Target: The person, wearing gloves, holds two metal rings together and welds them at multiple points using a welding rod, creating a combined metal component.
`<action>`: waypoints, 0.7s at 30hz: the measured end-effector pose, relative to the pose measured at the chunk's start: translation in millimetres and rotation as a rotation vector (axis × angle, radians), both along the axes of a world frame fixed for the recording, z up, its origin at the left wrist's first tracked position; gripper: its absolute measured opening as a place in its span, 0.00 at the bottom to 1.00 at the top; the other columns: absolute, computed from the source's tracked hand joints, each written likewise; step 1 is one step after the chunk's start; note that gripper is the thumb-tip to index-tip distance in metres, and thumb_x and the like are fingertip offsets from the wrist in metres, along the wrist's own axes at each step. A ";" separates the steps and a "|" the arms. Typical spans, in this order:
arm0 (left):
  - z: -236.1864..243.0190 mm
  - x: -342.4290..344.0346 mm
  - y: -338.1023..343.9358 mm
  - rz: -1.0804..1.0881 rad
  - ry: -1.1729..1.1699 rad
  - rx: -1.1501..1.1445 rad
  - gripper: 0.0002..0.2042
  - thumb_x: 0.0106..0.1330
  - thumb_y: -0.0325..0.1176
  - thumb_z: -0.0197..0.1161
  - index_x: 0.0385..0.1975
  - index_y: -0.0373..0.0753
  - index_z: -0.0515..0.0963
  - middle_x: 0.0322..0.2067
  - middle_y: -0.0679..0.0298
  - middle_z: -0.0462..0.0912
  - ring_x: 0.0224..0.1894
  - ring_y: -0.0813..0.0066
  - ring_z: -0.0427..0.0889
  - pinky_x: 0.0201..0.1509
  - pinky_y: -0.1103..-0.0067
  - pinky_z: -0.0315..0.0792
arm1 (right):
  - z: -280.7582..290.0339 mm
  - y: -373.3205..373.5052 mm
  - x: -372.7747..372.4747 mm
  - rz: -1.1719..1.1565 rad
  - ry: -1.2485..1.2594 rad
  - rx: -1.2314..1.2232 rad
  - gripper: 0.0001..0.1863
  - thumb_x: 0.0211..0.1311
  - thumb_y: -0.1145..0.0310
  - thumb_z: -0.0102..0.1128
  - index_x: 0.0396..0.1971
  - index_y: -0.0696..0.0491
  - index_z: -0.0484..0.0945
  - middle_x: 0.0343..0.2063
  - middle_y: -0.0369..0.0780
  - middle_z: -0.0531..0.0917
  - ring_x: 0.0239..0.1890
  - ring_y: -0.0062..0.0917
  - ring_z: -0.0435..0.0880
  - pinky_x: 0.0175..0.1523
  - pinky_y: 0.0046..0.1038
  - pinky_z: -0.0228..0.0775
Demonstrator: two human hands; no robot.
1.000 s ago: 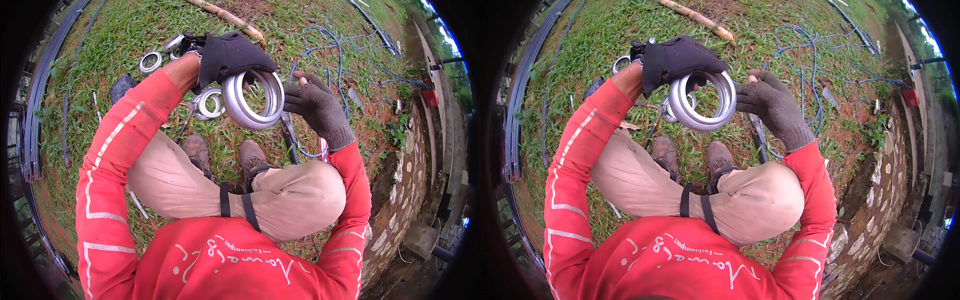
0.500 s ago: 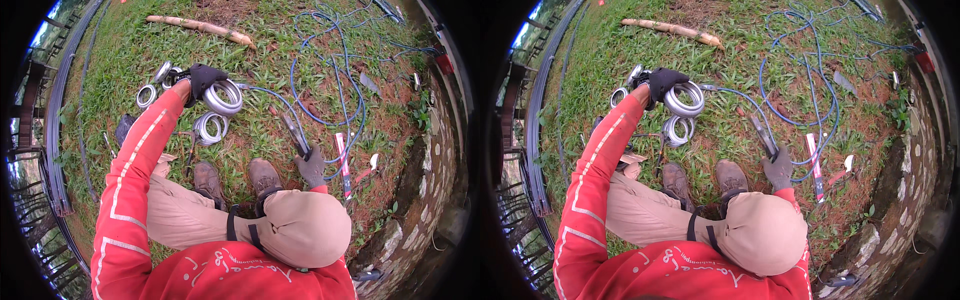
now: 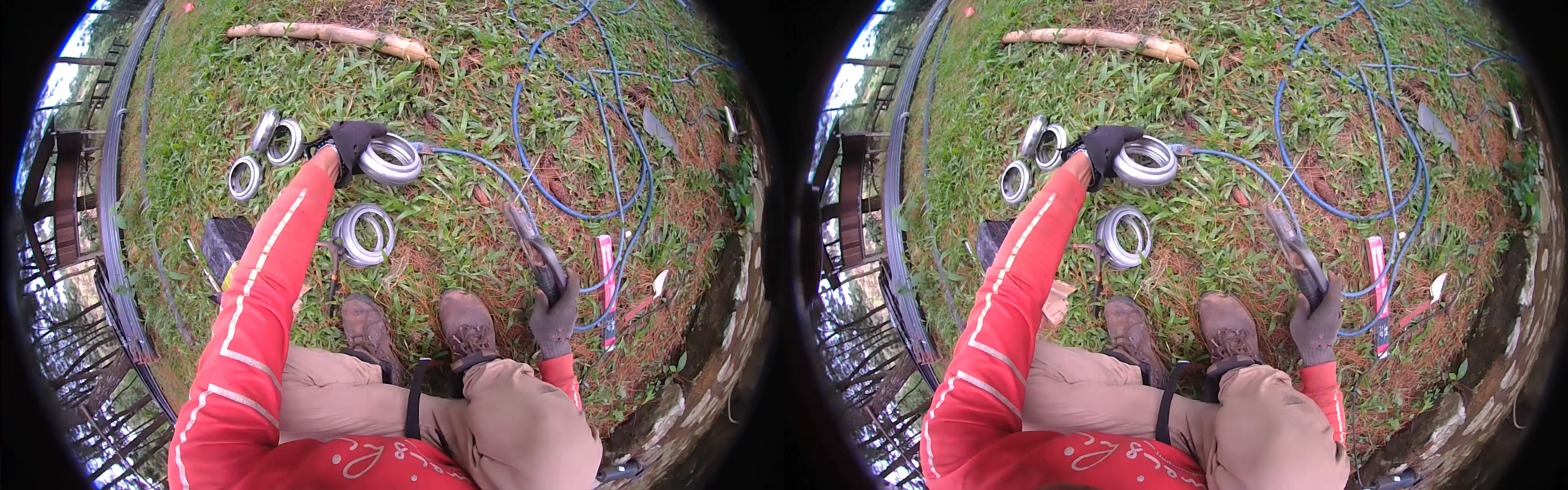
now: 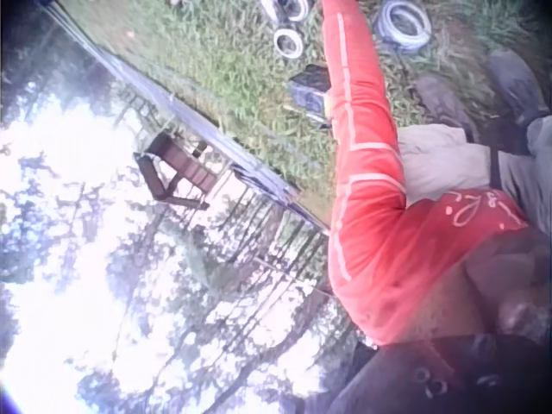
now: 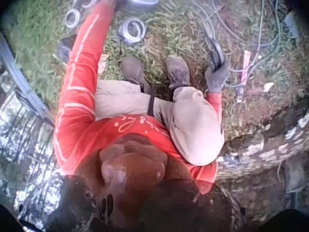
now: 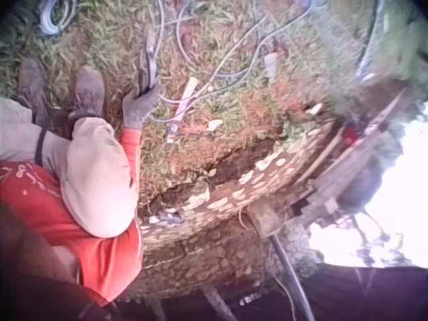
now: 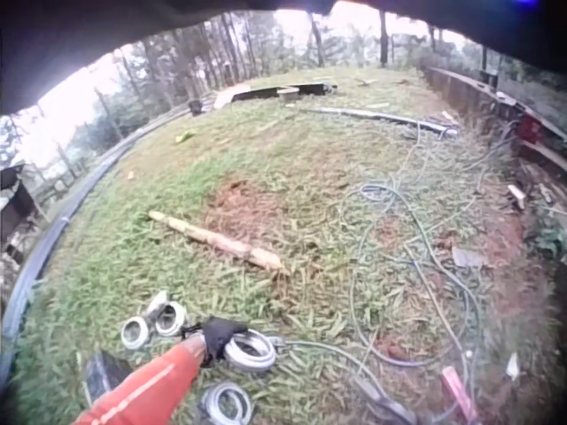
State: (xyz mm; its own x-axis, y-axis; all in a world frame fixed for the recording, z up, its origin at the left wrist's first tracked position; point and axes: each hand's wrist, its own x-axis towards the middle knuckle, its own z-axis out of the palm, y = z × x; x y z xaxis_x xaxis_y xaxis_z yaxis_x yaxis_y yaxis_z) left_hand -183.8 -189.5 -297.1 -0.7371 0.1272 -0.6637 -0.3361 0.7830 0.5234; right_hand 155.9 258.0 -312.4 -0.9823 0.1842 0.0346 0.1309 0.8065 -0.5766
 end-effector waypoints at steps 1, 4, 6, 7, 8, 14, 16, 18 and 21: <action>-7.2 -1.5 -6.2 -0.088 0.064 -0.074 0.21 0.78 0.28 0.54 0.68 0.38 0.81 0.57 0.58 0.91 0.49 0.71 0.92 0.50 0.72 0.85 | 14.2 -3.6 -2.4 0.012 0.002 -0.012 0.42 0.68 0.68 0.70 0.78 0.63 0.61 0.53 0.53 0.84 0.55 0.49 0.85 0.65 0.45 0.75; -18.8 -5.1 12.4 0.580 -0.254 0.205 0.16 0.82 0.41 0.56 0.56 0.42 0.88 0.37 0.64 0.93 0.27 0.74 0.87 0.29 0.73 0.79 | 57.8 -14.6 -11.7 -0.054 0.000 -0.256 0.43 0.75 0.63 0.66 0.81 0.64 0.55 0.52 0.51 0.84 0.53 0.40 0.85 0.65 0.40 0.74; -25.6 -4.0 0.9 0.509 -0.213 0.211 0.16 0.83 0.42 0.55 0.54 0.43 0.89 0.31 0.66 0.91 0.22 0.76 0.83 0.24 0.75 0.73 | 71.8 -20.9 -32.1 0.051 -0.031 -0.372 0.44 0.77 0.63 0.63 0.83 0.64 0.52 0.52 0.49 0.83 0.52 0.35 0.84 0.64 0.38 0.73; -27.5 -4.9 -0.1 0.512 -0.217 0.211 0.16 0.83 0.42 0.55 0.54 0.43 0.89 0.31 0.66 0.91 0.22 0.76 0.83 0.24 0.75 0.73 | 86.9 -33.5 -49.9 0.065 -0.022 -0.363 0.43 0.77 0.64 0.62 0.83 0.64 0.53 0.51 0.49 0.83 0.50 0.33 0.84 0.61 0.36 0.75; -27.8 -6.8 0.7 0.454 -0.194 0.200 0.16 0.83 0.42 0.55 0.54 0.43 0.89 0.31 0.65 0.91 0.23 0.76 0.83 0.24 0.75 0.72 | 97.6 -42.1 -62.0 0.062 -0.023 -0.363 0.43 0.77 0.64 0.62 0.83 0.64 0.53 0.51 0.49 0.83 0.50 0.33 0.84 0.61 0.36 0.75; -39.9 -12.2 -11.4 0.458 -0.154 0.244 0.16 0.83 0.38 0.55 0.55 0.41 0.89 0.36 0.62 0.93 0.27 0.74 0.87 0.28 0.74 0.78 | 87.5 -63.8 -89.0 0.293 -0.049 -0.282 0.33 0.79 0.69 0.59 0.78 0.66 0.65 0.70 0.59 0.79 0.65 0.46 0.86 0.68 0.40 0.75; -52.0 -13.4 -17.2 0.124 0.128 0.078 0.17 0.83 0.35 0.54 0.59 0.39 0.87 0.42 0.58 0.94 0.31 0.71 0.90 0.33 0.72 0.82 | 88.9 -75.4 -90.5 0.265 -0.102 -0.351 0.30 0.80 0.70 0.58 0.77 0.66 0.67 0.68 0.58 0.80 0.65 0.48 0.85 0.69 0.41 0.74; -60.3 -25.1 -25.5 -0.153 0.198 -0.072 0.18 0.82 0.33 0.55 0.63 0.37 0.85 0.51 0.56 0.93 0.41 0.68 0.93 0.44 0.72 0.86 | 82.7 -85.3 -95.6 0.293 -0.071 -0.339 0.30 0.81 0.69 0.58 0.77 0.65 0.67 0.66 0.59 0.81 0.64 0.48 0.86 0.69 0.41 0.75; -71.6 -29.0 -26.9 0.025 0.012 0.023 0.19 0.79 0.31 0.58 0.67 0.40 0.83 0.60 0.58 0.90 0.56 0.66 0.91 0.61 0.72 0.82 | 75.4 -94.6 -98.6 0.299 -0.087 -0.303 0.31 0.82 0.68 0.57 0.78 0.64 0.66 0.63 0.59 0.83 0.61 0.51 0.87 0.65 0.42 0.77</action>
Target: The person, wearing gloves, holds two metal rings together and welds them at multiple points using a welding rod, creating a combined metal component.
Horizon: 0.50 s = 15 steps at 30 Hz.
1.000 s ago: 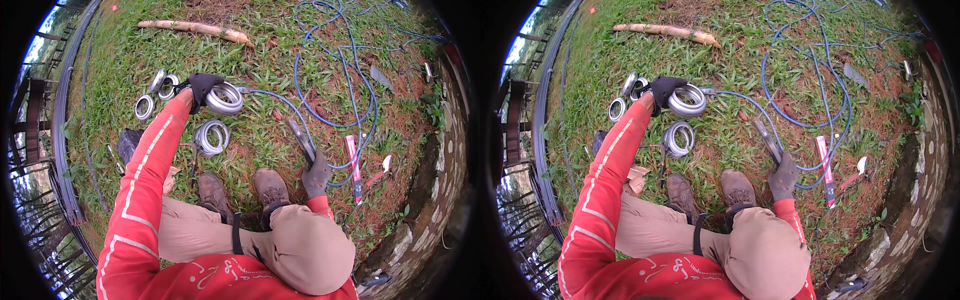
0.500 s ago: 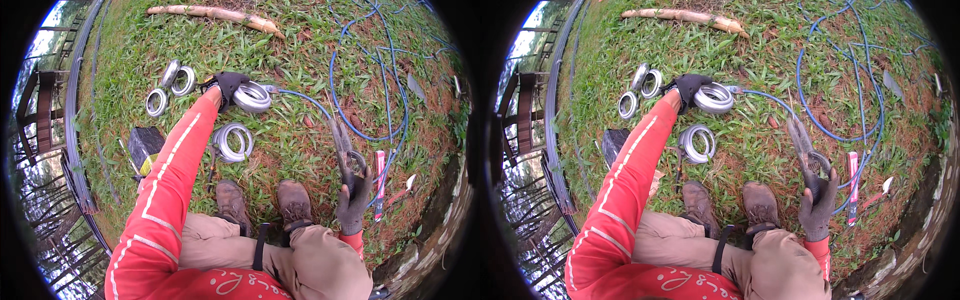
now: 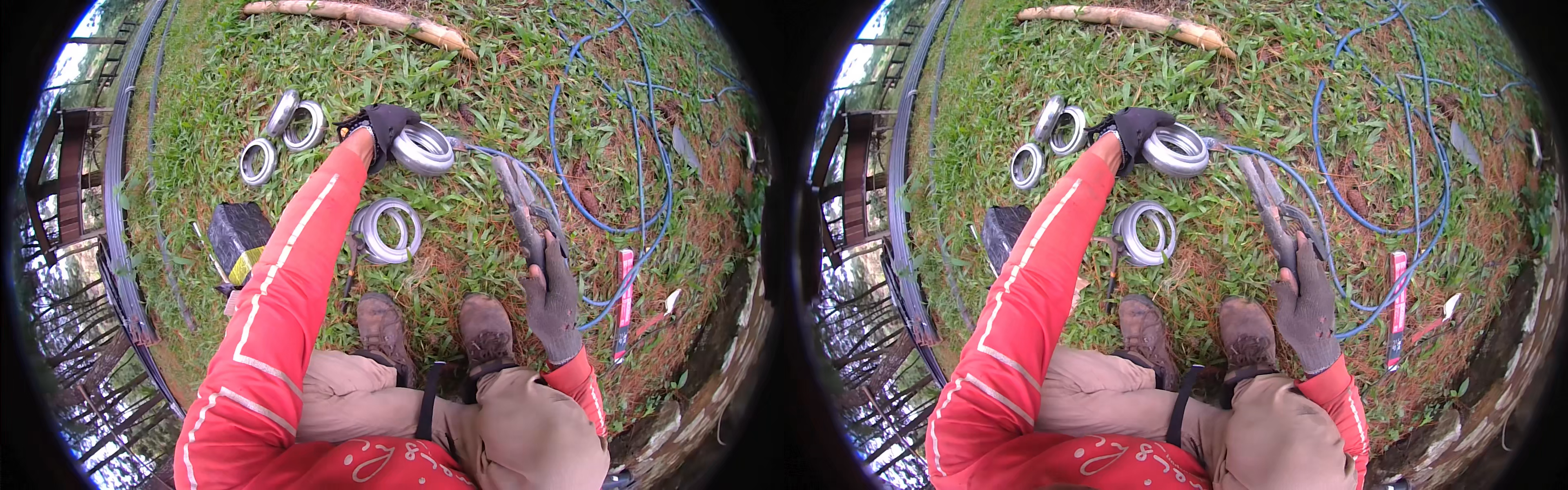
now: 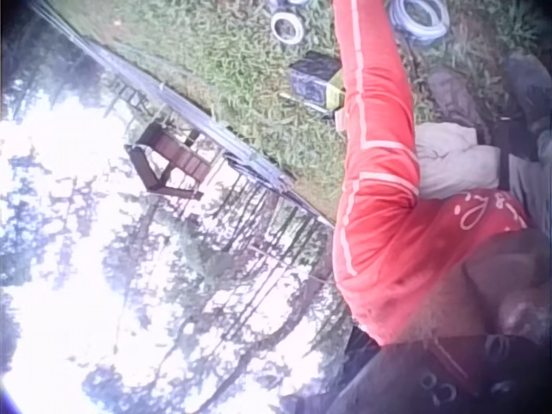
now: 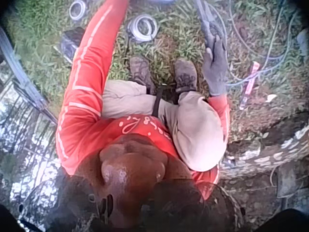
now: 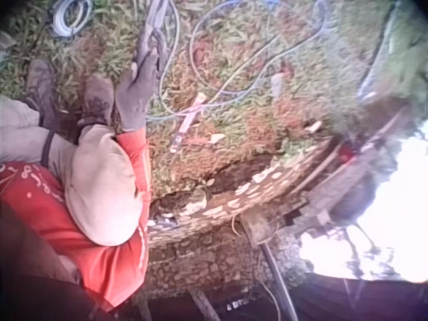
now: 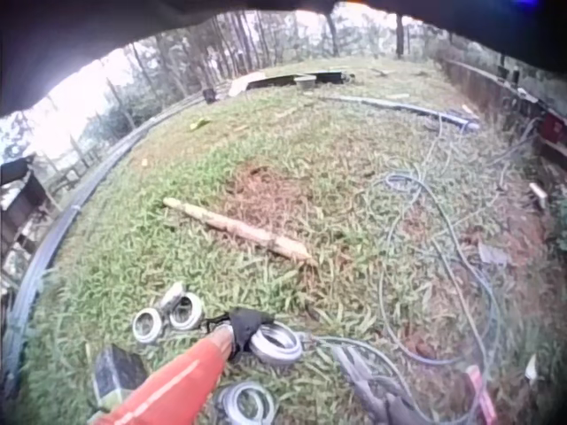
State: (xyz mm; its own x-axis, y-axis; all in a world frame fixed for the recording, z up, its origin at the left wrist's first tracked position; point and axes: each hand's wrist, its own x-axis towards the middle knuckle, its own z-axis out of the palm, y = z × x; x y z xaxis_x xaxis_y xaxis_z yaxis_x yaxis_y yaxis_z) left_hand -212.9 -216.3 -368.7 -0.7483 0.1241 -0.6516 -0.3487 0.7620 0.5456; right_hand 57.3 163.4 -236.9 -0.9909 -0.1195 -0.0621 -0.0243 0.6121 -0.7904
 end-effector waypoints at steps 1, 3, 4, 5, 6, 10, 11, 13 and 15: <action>1.0 0.0 1.5 0.034 -0.040 0.019 0.20 0.79 0.30 0.58 0.68 0.40 0.83 0.62 0.58 0.89 0.59 0.66 0.90 0.64 0.72 0.82 | -2.5 -1.2 -0.5 0.011 -0.011 0.028 0.31 0.82 0.68 0.57 0.78 0.63 0.66 0.62 0.59 0.83 0.61 0.52 0.87 0.64 0.43 0.77; 26.9 -1.4 16.8 -0.549 0.292 -0.327 0.19 0.76 0.34 0.58 0.63 0.46 0.86 0.59 0.56 0.90 0.56 0.58 0.91 0.61 0.67 0.82 | -13.1 -1.2 -2.4 0.004 0.002 0.029 0.31 0.82 0.67 0.57 0.78 0.63 0.66 0.62 0.59 0.83 0.61 0.54 0.86 0.63 0.44 0.77; 28.8 -3.5 11.5 -0.486 0.208 -0.287 0.19 0.77 0.34 0.58 0.64 0.47 0.85 0.60 0.56 0.90 0.58 0.58 0.91 0.64 0.67 0.81 | -15.1 -3.6 -2.9 0.023 0.024 0.020 0.31 0.82 0.67 0.57 0.78 0.62 0.65 0.62 0.60 0.82 0.61 0.55 0.86 0.62 0.44 0.78; 20.0 -5.9 6.7 -0.334 0.101 -0.212 0.19 0.77 0.35 0.58 0.65 0.47 0.85 0.60 0.56 0.89 0.58 0.58 0.90 0.64 0.67 0.81 | -17.0 -5.8 -3.3 0.029 0.018 0.018 0.31 0.82 0.67 0.57 0.78 0.62 0.65 0.62 0.60 0.82 0.61 0.55 0.86 0.62 0.44 0.78; 11.1 -6.7 1.9 -0.173 0.004 -0.143 0.20 0.77 0.35 0.57 0.65 0.47 0.84 0.60 0.56 0.89 0.59 0.57 0.90 0.65 0.67 0.81 | -18.6 -8.5 -3.5 0.033 0.010 0.010 0.31 0.82 0.67 0.57 0.78 0.62 0.65 0.63 0.59 0.82 0.61 0.55 0.86 0.62 0.45 0.78; 22.6 -8.9 13.0 -0.432 0.140 -0.287 0.20 0.76 0.34 0.58 0.66 0.48 0.84 0.62 0.55 0.88 0.60 0.56 0.90 0.66 0.66 0.80 | -27.3 -9.9 -6.6 0.027 0.029 0.024 0.31 0.82 0.67 0.57 0.78 0.63 0.65 0.65 0.59 0.81 0.61 0.56 0.86 0.62 0.46 0.78; 24.3 -8.8 15.4 -0.439 0.137 -0.291 0.20 0.76 0.34 0.58 0.66 0.48 0.84 0.62 0.55 0.88 0.60 0.56 0.90 0.66 0.66 0.80 | -29.8 -9.8 -6.7 0.030 0.055 0.022 0.31 0.83 0.67 0.56 0.78 0.63 0.65 0.65 0.59 0.81 0.61 0.56 0.86 0.62 0.46 0.78; 24.4 -9.1 16.0 -0.437 0.163 -0.261 0.21 0.76 0.33 0.58 0.66 0.49 0.84 0.63 0.55 0.88 0.61 0.55 0.89 0.66 0.66 0.80 | -30.7 -11.5 -7.1 0.022 0.033 0.011 0.30 0.83 0.67 0.56 0.78 0.63 0.65 0.66 0.59 0.81 0.62 0.56 0.85 0.63 0.46 0.78; 2.4 -15.0 4.8 -0.484 0.192 -0.292 0.22 0.75 0.31 0.59 0.67 0.49 0.84 0.63 0.56 0.88 0.61 0.55 0.89 0.67 0.66 0.80 | -28.2 -14.1 -7.0 0.034 0.067 0.024 0.30 0.83 0.67 0.57 0.77 0.63 0.65 0.67 0.59 0.80 0.64 0.56 0.85 0.65 0.45 0.78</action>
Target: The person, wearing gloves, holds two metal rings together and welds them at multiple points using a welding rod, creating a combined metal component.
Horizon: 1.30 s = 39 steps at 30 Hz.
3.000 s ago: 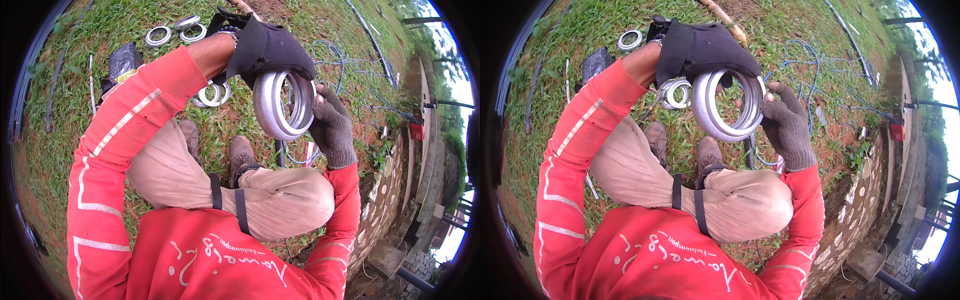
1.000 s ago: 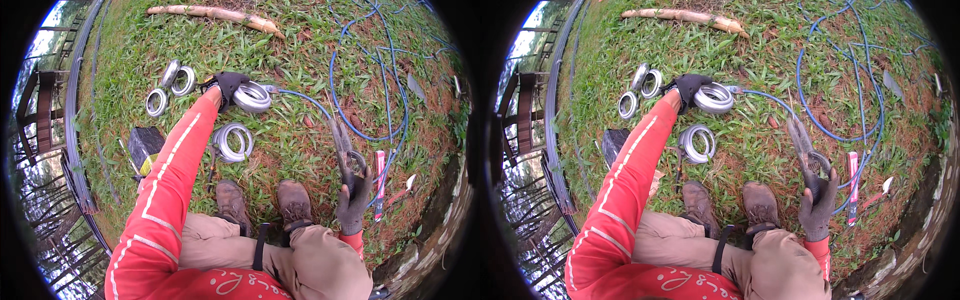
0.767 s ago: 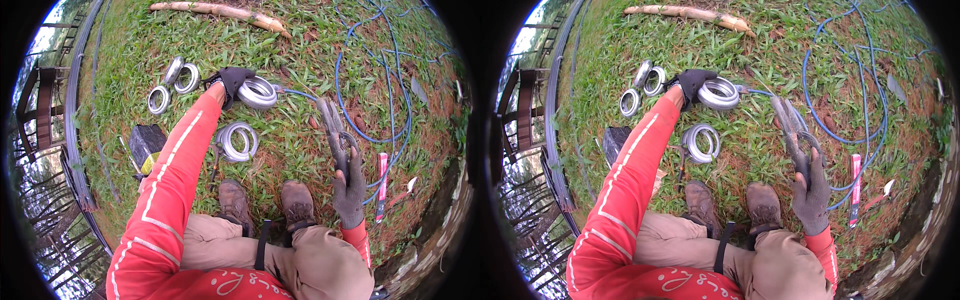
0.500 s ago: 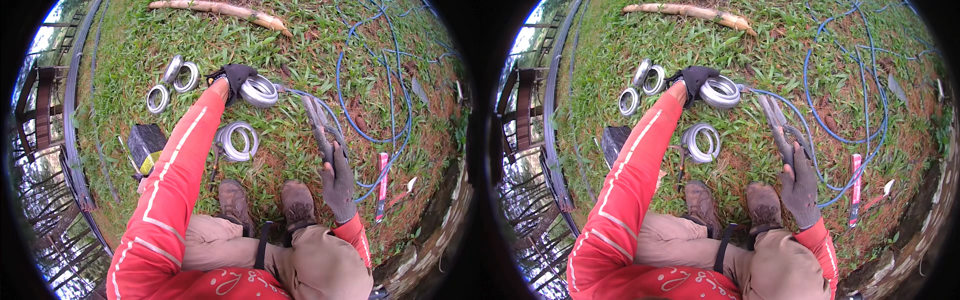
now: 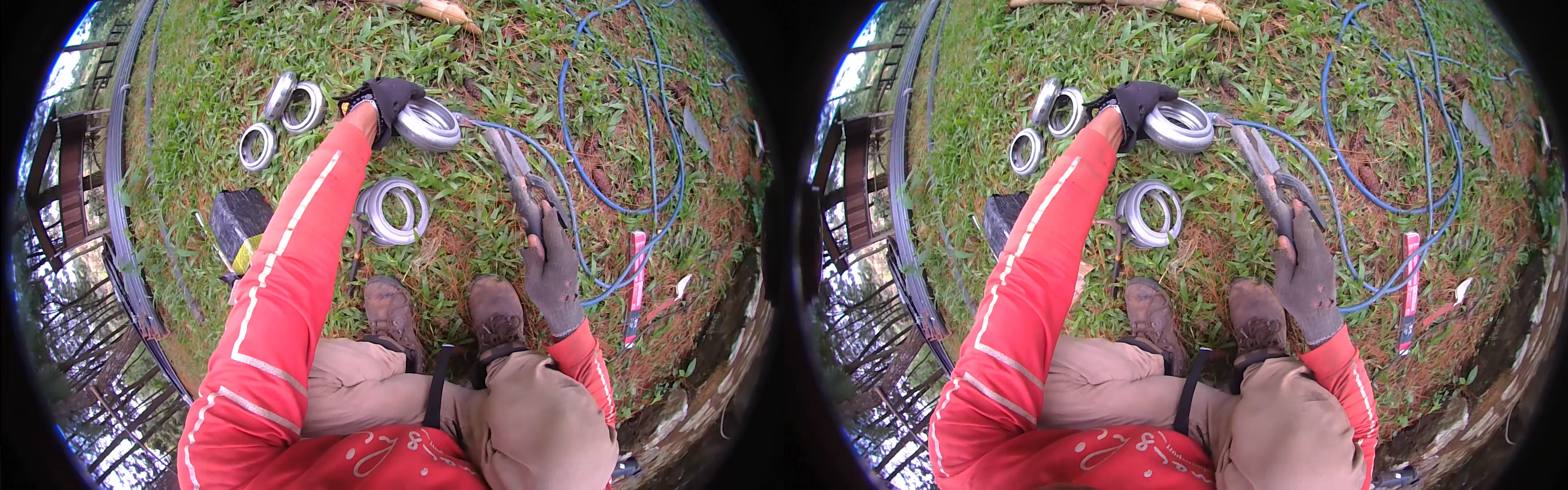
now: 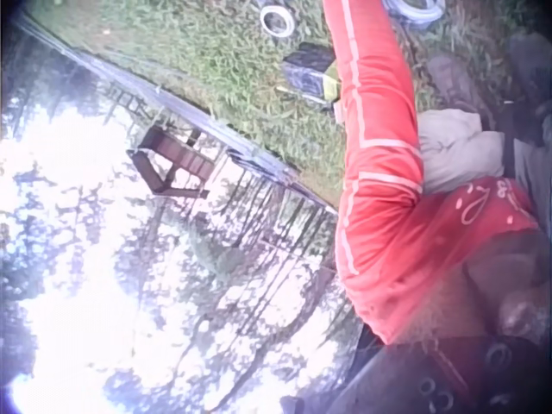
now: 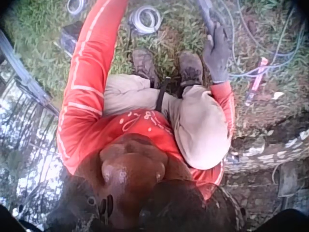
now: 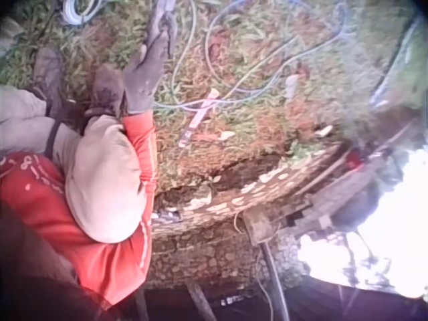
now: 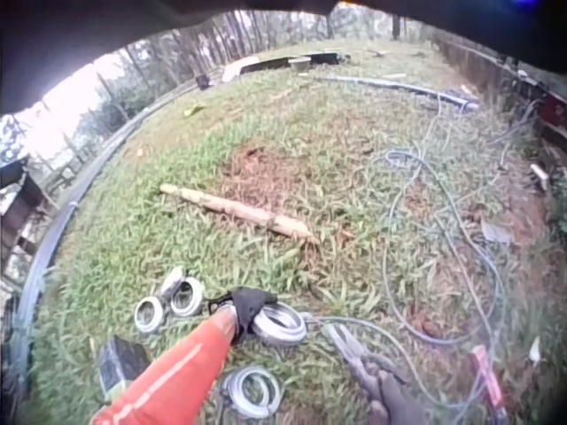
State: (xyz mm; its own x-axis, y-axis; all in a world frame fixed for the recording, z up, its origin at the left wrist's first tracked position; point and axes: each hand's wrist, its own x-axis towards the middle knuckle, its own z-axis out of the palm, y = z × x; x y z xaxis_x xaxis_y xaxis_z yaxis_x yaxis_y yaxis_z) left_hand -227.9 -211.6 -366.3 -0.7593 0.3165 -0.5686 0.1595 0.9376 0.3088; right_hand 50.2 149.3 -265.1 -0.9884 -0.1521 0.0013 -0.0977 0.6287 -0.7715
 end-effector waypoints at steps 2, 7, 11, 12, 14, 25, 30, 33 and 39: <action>-44.8 -3.6 -22.4 0.373 -0.215 0.220 0.22 0.74 0.30 0.58 0.67 0.49 0.83 0.63 0.56 0.88 0.62 0.55 0.89 0.67 0.66 0.80 | -3.7 -1.6 0.1 0.022 0.002 0.003 0.30 0.83 0.67 0.57 0.77 0.64 0.66 0.67 0.59 0.80 0.65 0.55 0.84 0.66 0.45 0.78; -49.2 -0.7 -21.9 0.609 -0.334 0.456 0.23 0.75 0.29 0.58 0.68 0.50 0.83 0.64 0.57 0.87 0.62 0.56 0.89 0.67 0.67 0.80 | -3.0 0.1 3.5 0.002 -0.076 -0.018 0.30 0.82 0.68 0.56 0.77 0.64 0.66 0.68 0.58 0.80 0.67 0.55 0.83 0.68 0.44 0.77; -10.2 1.7 -6.7 0.160 -0.061 0.156 0.22 0.75 0.29 0.58 0.66 0.49 0.84 0.62 0.56 0.88 0.61 0.56 0.89 0.66 0.67 0.80 | 1.1 0.7 4.5 0.023 0.131 0.062 0.31 0.80 0.69 0.57 0.78 0.62 0.66 0.67 0.57 0.81 0.64 0.53 0.85 0.66 0.44 0.78; -16.3 3.3 -15.0 0.238 -0.096 0.197 0.21 0.75 0.29 0.58 0.66 0.49 0.84 0.62 0.56 0.88 0.61 0.56 0.89 0.66 0.67 0.80 | 6.5 -1.9 1.5 0.049 0.153 0.049 0.32 0.79 0.70 0.58 0.78 0.61 0.66 0.65 0.57 0.82 0.62 0.53 0.86 0.63 0.44 0.80; -5.0 4.5 -1.2 0.369 -0.171 0.297 0.20 0.75 0.29 0.58 0.64 0.49 0.85 0.60 0.56 0.89 0.60 0.55 0.89 0.65 0.66 0.80 | 11.5 -3.5 -2.6 0.062 0.088 0.091 0.32 0.78 0.70 0.59 0.79 0.58 0.66 0.62 0.56 0.83 0.58 0.53 0.87 0.59 0.44 0.81; 27.7 6.6 7.9 -0.098 0.050 -0.097 0.23 0.72 0.30 0.62 0.66 0.53 0.83 0.61 0.58 0.88 0.63 0.53 0.88 0.67 0.63 0.80 | -2.4 -18.1 -16.3 0.089 0.011 0.141 0.34 0.78 0.65 0.59 0.81 0.50 0.67 0.49 0.52 0.84 0.46 0.52 0.88 0.44 0.47 0.82; 30.1 9.5 8.4 -0.078 0.032 -0.069 0.22 0.74 0.33 0.60 0.66 0.52 0.84 0.60 0.58 0.89 0.60 0.57 0.89 0.66 0.66 0.80 | -5.1 -19.1 -18.5 0.085 0.012 0.121 0.33 0.79 0.64 0.59 0.80 0.53 0.67 0.47 0.53 0.84 0.43 0.51 0.88 0.42 0.46 0.82; 35.4 7.8 14.2 -0.125 0.044 -0.109 0.22 0.74 0.33 0.59 0.67 0.52 0.84 0.60 0.58 0.89 0.60 0.57 0.89 0.66 0.66 0.80 | -10.0 -17.8 -18.6 0.087 0.047 0.129 0.33 0.79 0.65 0.59 0.80 0.53 0.67 0.47 0.53 0.84 0.43 0.52 0.88 0.42 0.45 0.82; 16.4 2.7 7.3 0.056 -0.077 0.016 0.23 0.75 0.30 0.59 0.68 0.52 0.82 0.64 0.59 0.87 0.64 0.55 0.87 0.69 0.65 0.79 | -9.7 -18.2 -19.8 0.099 0.086 0.117 0.32 0.79 0.64 0.59 0.80 0.53 0.67 0.47 0.54 0.84 0.43 0.52 0.88 0.42 0.46 0.82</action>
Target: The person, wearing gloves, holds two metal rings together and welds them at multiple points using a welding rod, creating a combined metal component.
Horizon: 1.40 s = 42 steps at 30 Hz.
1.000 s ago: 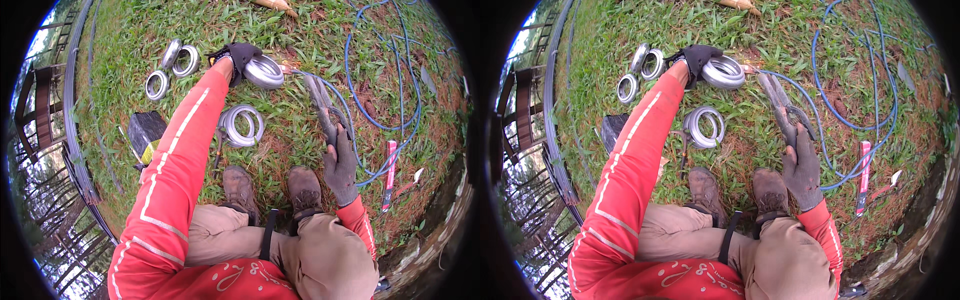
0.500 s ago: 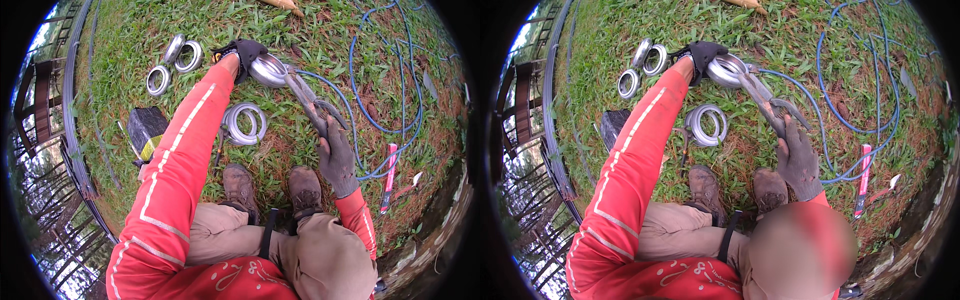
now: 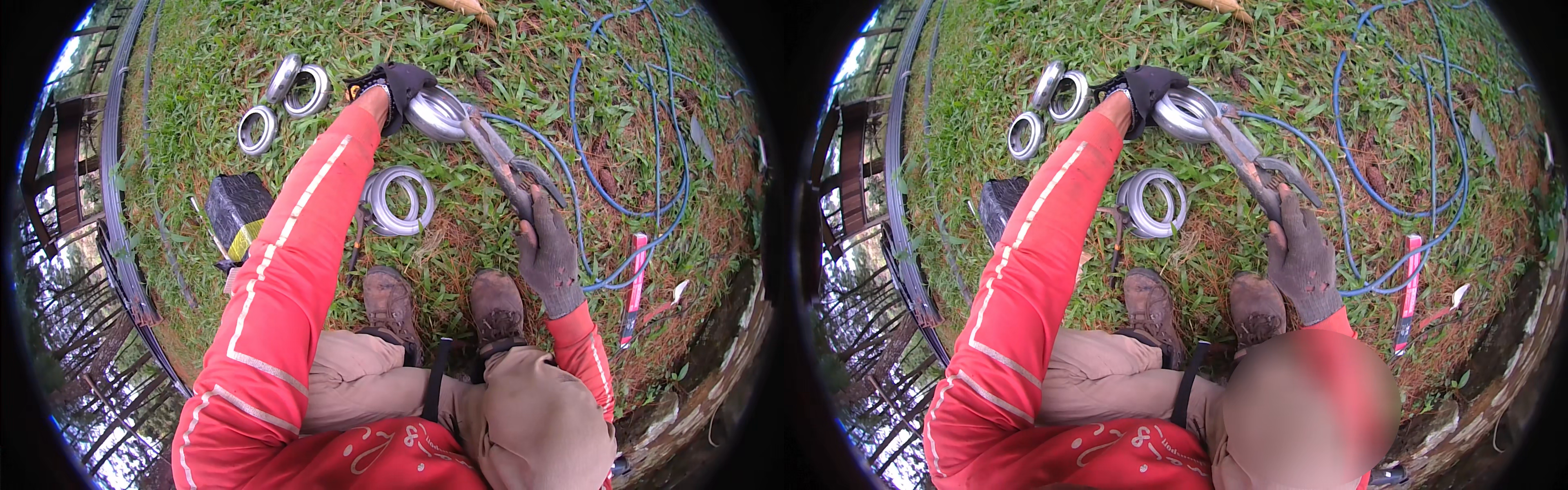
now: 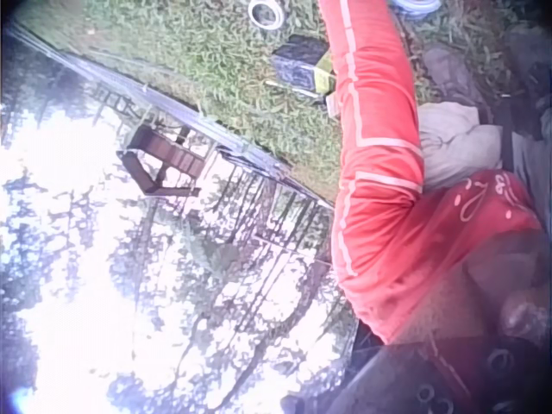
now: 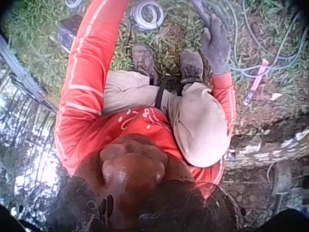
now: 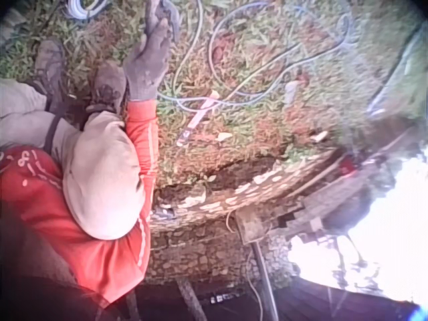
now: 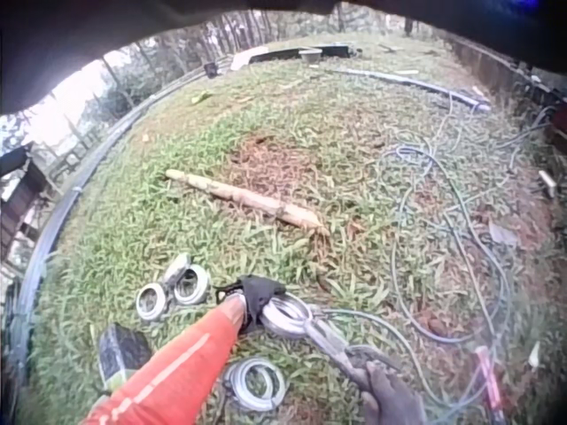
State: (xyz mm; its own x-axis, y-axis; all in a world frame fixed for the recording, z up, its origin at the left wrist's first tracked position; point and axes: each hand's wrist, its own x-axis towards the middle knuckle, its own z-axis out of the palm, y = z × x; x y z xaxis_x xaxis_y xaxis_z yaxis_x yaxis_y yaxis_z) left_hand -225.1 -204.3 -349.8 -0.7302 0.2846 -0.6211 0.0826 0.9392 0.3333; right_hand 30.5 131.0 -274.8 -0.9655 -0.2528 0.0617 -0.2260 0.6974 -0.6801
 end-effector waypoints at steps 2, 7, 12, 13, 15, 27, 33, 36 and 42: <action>-31.8 -3.9 -15.8 0.121 -0.044 0.095 0.23 0.75 0.30 0.59 0.68 0.52 0.82 0.64 0.59 0.87 0.64 0.55 0.87 0.69 0.65 0.79 | -0.3 -1.5 -1.3 0.008 0.004 0.003 0.32 0.79 0.64 0.59 0.80 0.53 0.67 0.46 0.54 0.84 0.43 0.53 0.88 0.42 0.46 0.83; -44.6 -2.6 -13.2 0.319 -0.134 0.318 0.23 0.75 0.29 0.59 0.68 0.52 0.83 0.64 0.58 0.87 0.64 0.55 0.87 0.68 0.65 0.79 | -1.4 0.1 -0.4 -0.005 0.006 0.011 0.32 0.79 0.63 0.59 0.80 0.51 0.68 0.47 0.54 0.84 0.44 0.53 0.88 0.42 0.46 0.83; -44.9 1.7 -17.9 0.367 -0.152 0.317 0.22 0.74 0.30 0.60 0.67 0.51 0.83 0.63 0.58 0.88 0.63 0.55 0.88 0.68 0.65 0.80 | 4.0 -1.5 -0.2 -0.006 -0.070 0.043 0.32 0.79 0.62 0.59 0.79 0.51 0.68 0.49 0.54 0.85 0.45 0.52 0.89 0.41 0.45 0.84; -45.5 0.1 -18.3 0.372 -0.156 0.320 0.22 0.74 0.30 0.60 0.67 0.51 0.83 0.63 0.58 0.88 0.63 0.55 0.88 0.68 0.65 0.80 | 3.2 -1.3 -0.2 -0.006 -0.070 0.044 0.32 0.79 0.62 0.59 0.79 0.51 0.68 0.49 0.54 0.85 0.45 0.52 0.89 0.41 0.45 0.84; -47.2 -0.5 -20.1 0.372 -0.156 0.323 0.22 0.74 0.30 0.60 0.67 0.51 0.83 0.63 0.58 0.88 0.63 0.55 0.88 0.67 0.65 0.80 | -0.3 -1.0 -0.2 -0.013 -0.050 0.017 0.32 0.79 0.62 0.59 0.79 0.51 0.68 0.49 0.54 0.84 0.45 0.52 0.88 0.43 0.46 0.84; 5.7 -1.2 5.1 0.002 -0.004 -0.012 0.21 0.74 0.32 0.62 0.66 0.51 0.84 0.63 0.58 0.88 0.63 0.55 0.88 0.68 0.65 0.79 | -2.8 5.4 3.0 0.019 0.009 0.018 0.32 0.77 0.66 0.59 0.79 0.55 0.68 0.51 0.54 0.85 0.50 0.52 0.87 0.49 0.45 0.83; 16.0 3.3 1.8 -0.113 0.030 -0.114 0.22 0.73 0.30 0.62 0.67 0.53 0.83 0.63 0.59 0.88 0.64 0.55 0.87 0.69 0.65 0.79 | 1.7 0.6 1.6 0.006 -0.060 0.005 0.31 0.79 0.65 0.58 0.78 0.55 0.68 0.51 0.54 0.85 0.48 0.53 0.88 0.48 0.46 0.83; 11.6 4.0 -0.2 -0.126 0.053 -0.107 0.22 0.73 0.30 0.63 0.66 0.53 0.83 0.62 0.59 0.88 0.64 0.55 0.87 0.68 0.65 0.79 | 2.3 -3.0 -3.8 0.006 -0.044 0.012 0.31 0.80 0.64 0.57 0.78 0.55 0.68 0.50 0.54 0.85 0.48 0.53 0.88 0.48 0.47 0.83; 12.7 2.0 1.4 -0.146 0.067 -0.107 0.21 0.75 0.31 0.62 0.66 0.53 0.84 0.62 0.59 0.88 0.62 0.55 0.88 0.67 0.64 0.79 | 2.4 -2.0 -6.1 0.000 -0.078 0.028 0.31 0.80 0.62 0.58 0.78 0.53 0.68 0.51 0.55 0.85 0.49 0.54 0.88 0.48 0.48 0.83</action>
